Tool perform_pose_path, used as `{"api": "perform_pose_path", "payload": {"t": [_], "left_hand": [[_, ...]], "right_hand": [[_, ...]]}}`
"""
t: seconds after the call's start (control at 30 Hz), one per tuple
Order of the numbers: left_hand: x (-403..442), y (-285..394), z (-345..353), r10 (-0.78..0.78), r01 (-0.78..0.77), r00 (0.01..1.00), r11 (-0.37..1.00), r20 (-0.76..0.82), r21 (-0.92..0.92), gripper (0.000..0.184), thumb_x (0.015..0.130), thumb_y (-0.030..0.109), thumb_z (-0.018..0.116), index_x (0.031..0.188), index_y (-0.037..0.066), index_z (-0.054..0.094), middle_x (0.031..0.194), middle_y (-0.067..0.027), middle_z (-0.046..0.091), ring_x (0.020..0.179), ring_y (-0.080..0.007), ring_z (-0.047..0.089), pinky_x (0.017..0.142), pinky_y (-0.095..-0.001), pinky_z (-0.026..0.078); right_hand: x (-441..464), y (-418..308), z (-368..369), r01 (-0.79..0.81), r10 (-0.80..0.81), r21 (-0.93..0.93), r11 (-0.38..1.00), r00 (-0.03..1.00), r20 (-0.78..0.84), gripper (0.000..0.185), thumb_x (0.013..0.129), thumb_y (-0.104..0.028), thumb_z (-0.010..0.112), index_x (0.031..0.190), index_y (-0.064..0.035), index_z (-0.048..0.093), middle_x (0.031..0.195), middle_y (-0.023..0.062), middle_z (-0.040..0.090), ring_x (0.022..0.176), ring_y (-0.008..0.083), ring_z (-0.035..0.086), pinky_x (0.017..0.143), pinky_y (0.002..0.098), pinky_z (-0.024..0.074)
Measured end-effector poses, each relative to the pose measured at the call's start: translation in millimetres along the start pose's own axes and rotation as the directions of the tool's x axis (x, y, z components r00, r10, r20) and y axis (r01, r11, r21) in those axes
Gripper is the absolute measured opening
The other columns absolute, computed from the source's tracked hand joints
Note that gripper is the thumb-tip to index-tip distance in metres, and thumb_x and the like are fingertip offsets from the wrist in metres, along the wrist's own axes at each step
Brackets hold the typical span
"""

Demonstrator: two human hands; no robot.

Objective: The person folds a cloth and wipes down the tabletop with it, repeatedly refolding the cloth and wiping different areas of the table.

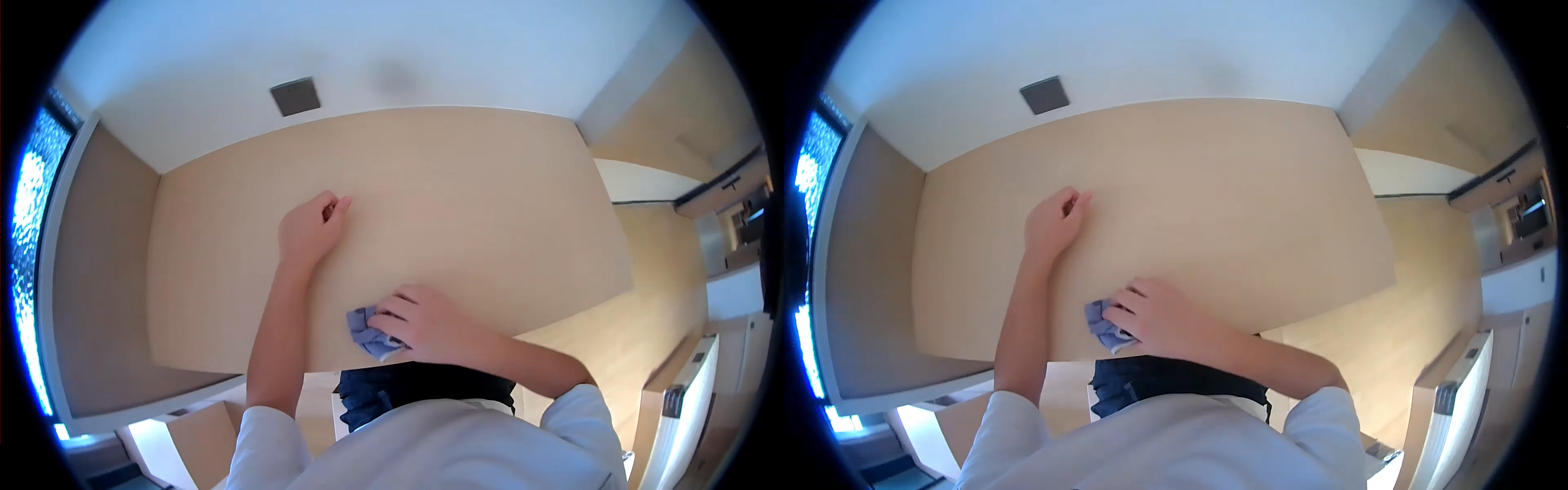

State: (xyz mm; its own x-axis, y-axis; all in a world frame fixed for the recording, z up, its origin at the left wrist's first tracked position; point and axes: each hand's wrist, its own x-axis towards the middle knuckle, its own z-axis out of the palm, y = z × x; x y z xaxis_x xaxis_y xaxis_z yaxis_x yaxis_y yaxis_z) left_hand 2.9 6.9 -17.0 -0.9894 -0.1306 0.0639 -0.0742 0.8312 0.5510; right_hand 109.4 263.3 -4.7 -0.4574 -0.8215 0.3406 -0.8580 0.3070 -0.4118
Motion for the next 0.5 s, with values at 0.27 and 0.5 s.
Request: {"api": "perform_pose_path", "payload": {"t": [0.27,0.5], "left_hand": [[-11,12,5,0.138,-0.144,0.989,0.983,0.057,0.113,0.029,0.104,0.038,0.072,0.099,0.009,0.076,0.094,-0.0082,0.079,0.092,-0.0303,0.074,0.079,-0.0435,0.056],[-23,21,22,0.593,-0.599,0.8,0.799,0.095,0.051,0.035,0.104,0.031,0.071,0.133,0.012,0.073,0.153,-0.0054,0.065,0.145,-0.0287,0.056,0.12,-0.0496,0.043]], "right_hand": [[-97,17,-31,-0.579,0.532,-0.134,0.804,0.802,-0.271,0.061,0.071,-0.016,0.091,0.129,-0.0179,0.072,0.122,0.0059,0.072,0.116,0.0319,0.066,0.1,0.0467,0.056],[-222,74,-89,-0.88,0.584,-0.156,0.448,0.421,-0.694,0.046,0.08,-0.02,0.087,0.124,-0.0122,0.075,0.117,0.0117,0.075,0.111,0.0361,0.069,0.097,0.0472,0.0571]]}}
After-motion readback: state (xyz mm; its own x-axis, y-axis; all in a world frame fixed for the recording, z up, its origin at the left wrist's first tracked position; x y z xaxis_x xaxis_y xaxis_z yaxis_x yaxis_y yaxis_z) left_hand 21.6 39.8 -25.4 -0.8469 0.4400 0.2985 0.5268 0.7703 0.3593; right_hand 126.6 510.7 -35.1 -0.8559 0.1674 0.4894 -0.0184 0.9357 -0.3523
